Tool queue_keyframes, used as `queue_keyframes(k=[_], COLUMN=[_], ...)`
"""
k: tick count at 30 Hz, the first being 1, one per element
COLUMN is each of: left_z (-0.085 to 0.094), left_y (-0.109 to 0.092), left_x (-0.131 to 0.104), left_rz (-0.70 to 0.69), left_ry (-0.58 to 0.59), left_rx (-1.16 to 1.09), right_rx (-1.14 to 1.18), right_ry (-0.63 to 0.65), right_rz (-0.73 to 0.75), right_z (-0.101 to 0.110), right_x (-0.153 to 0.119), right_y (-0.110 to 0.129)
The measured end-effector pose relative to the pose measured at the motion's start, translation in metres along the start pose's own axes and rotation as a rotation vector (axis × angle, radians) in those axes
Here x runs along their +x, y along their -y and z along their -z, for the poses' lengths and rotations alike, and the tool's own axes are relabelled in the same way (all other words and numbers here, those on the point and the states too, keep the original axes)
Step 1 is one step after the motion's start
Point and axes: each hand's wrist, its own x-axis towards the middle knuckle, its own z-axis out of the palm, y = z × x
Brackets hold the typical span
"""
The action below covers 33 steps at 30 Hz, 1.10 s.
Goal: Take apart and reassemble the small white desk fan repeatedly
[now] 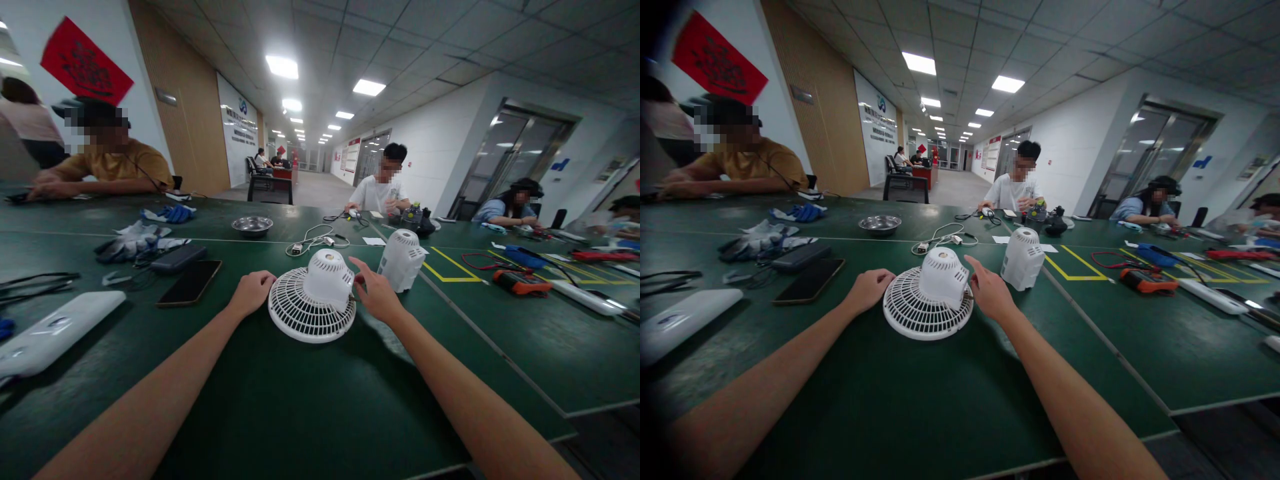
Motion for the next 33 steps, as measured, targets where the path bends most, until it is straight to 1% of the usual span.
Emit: queue_keyframes(k=[2, 4, 7, 10, 15, 18, 20, 23, 25, 26, 29, 31, 33], left_z=[0.000, 0.000, -0.001, -0.002, -0.001, 0.003, 0.005, 0.007, 0.005, 0.003, -0.008, -0.015, -0.020], left_y=[0.001, 0.002, 0.004, 0.006, 0.002, -0.006, -0.013, -0.024, -0.031, -0.033, -0.039, -0.041, -0.044], left_x=[0.000, 0.000, 0.000, -0.001, -0.004, -0.007, -0.009, -0.010, -0.010, -0.010, -0.010, -0.011, -0.013], left_rz=[-0.027, -0.058, -0.089, -0.116, -0.138, -0.163, -0.166, -0.088, -0.051, -0.047, -0.025, 0.031, 0.097], left_ry=[0.039, 0.080, 0.124, 0.132, 0.128, 0.052, -0.059, -0.253, -0.290, -0.277, -0.181, -0.140, -0.135], left_rx=[0.013, -0.001, -0.035, -0.030, 0.000, -0.052, -0.106, -0.205, -0.318, -0.383, -0.560, -0.660, -0.759], right_rx=[0.084, 0.175, 0.248, 0.254, 0.362, 0.532, 0.715, 1.004, 1.163, 1.227, 1.342, 1.387, 1.418], right_ry=[-0.082, -0.112, -0.024, 0.057, 0.084, 0.064, 0.028, -0.034, -0.008, 0.026, 0.126, 0.174, 0.228], right_rz=[-0.002, 0.010, 0.050, 0.044, -0.049, -0.132, -0.207, -0.354, -0.430, -0.453, -0.493, -0.519, -0.540], right_z=[0.001, 0.002, 0.001, -0.003, -0.009, -0.008, -0.009, -0.014, -0.019, -0.021, -0.026, -0.028, -0.030], right_x=[0.000, -0.002, -0.005, -0.007, -0.008, -0.006, -0.005, -0.003, -0.003, -0.003, -0.005, -0.007, -0.009], right_y=[0.001, 0.005, 0.013, 0.019, 0.019, 0.018, 0.018, 0.021, 0.024, 0.026, 0.028, 0.028, 0.028])
